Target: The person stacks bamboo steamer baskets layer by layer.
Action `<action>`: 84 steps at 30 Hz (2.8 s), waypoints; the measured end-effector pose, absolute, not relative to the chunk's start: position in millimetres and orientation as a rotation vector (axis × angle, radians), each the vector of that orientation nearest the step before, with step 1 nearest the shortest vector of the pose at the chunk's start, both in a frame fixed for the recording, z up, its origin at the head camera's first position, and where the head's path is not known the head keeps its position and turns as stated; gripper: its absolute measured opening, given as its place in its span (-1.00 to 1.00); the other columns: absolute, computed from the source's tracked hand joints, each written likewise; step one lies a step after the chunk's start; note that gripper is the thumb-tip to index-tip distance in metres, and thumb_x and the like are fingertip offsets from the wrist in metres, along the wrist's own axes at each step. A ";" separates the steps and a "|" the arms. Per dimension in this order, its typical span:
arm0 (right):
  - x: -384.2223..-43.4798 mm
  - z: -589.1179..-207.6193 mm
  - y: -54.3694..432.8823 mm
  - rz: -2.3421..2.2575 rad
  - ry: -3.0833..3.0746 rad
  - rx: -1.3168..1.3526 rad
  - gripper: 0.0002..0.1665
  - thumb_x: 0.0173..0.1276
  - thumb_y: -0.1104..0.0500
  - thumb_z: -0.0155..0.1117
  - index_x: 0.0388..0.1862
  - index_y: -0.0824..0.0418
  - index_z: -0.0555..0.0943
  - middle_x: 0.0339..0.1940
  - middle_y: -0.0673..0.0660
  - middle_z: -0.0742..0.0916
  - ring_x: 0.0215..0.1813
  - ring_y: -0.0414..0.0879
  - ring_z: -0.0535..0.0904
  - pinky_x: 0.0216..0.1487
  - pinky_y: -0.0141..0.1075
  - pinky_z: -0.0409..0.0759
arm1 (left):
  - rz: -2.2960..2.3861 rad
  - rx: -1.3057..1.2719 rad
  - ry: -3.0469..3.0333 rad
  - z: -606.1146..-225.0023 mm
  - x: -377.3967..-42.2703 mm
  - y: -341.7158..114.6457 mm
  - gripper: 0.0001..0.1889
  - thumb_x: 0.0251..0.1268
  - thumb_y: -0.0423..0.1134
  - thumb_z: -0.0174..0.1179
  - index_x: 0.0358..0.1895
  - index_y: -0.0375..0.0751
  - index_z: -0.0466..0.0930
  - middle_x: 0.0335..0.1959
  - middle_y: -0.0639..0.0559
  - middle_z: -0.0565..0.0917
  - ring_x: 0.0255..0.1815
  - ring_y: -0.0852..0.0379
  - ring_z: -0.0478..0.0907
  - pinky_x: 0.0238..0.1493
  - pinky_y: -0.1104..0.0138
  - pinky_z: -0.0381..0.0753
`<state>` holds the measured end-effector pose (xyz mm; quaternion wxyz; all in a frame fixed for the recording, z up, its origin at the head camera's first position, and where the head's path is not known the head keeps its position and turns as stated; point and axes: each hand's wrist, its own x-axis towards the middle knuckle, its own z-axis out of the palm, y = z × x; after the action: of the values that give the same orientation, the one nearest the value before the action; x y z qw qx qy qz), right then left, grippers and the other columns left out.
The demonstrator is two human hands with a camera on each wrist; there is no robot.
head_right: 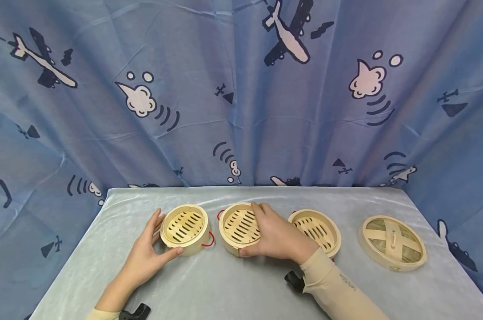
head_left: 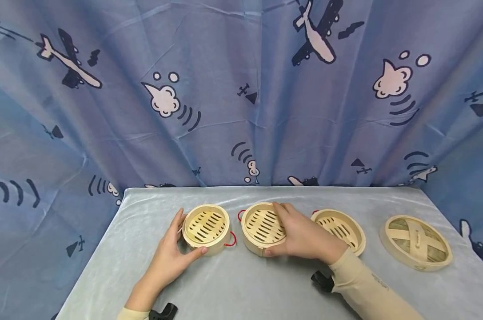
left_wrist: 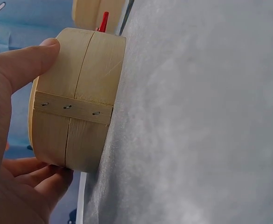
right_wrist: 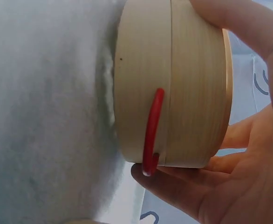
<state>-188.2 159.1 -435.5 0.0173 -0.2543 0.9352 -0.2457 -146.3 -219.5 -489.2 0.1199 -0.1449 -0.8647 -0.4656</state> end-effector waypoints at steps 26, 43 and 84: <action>-193.1 -415.4 132.7 -0.864 2.968 -0.894 0.57 0.00 -0.63 0.60 0.75 0.26 0.25 0.53 0.27 0.54 0.46 0.17 0.55 0.44 0.15 0.62 | -1.333 -0.412 -2.547 -486.6 -141.0 -229.0 0.34 0.08 -0.13 0.76 0.81 -0.20 -0.06 0.63 -0.39 0.34 0.59 -0.32 0.39 0.53 -0.03 0.49; -198.8 -409.8 105.1 -0.855 2.936 -0.897 0.61 0.02 -0.64 0.57 0.78 0.29 0.20 0.60 0.28 0.48 0.51 0.20 0.52 0.50 0.11 0.58 | -1.339 -0.442 -2.542 -487.2 -147.0 -222.8 0.31 0.13 -0.09 0.73 0.81 -0.18 -0.06 0.64 -0.40 0.33 0.60 -0.32 0.38 0.53 -0.09 0.49; -205.6 -416.4 56.1 -0.829 2.948 -0.897 0.57 0.07 -0.62 0.57 0.75 0.34 0.24 0.51 0.32 0.54 0.39 0.24 0.61 0.37 0.11 0.68 | -1.337 -0.418 -2.575 -488.6 -148.2 -223.9 0.34 0.11 -0.04 0.74 0.81 -0.16 -0.07 0.66 -0.35 0.32 0.61 -0.29 0.37 0.53 -0.12 0.51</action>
<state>-205.6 56.1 -416.4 -0.0245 -0.2810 0.9236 -0.2597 -148.2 -223.9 -488.6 0.1050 -0.1419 -0.8735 -0.4538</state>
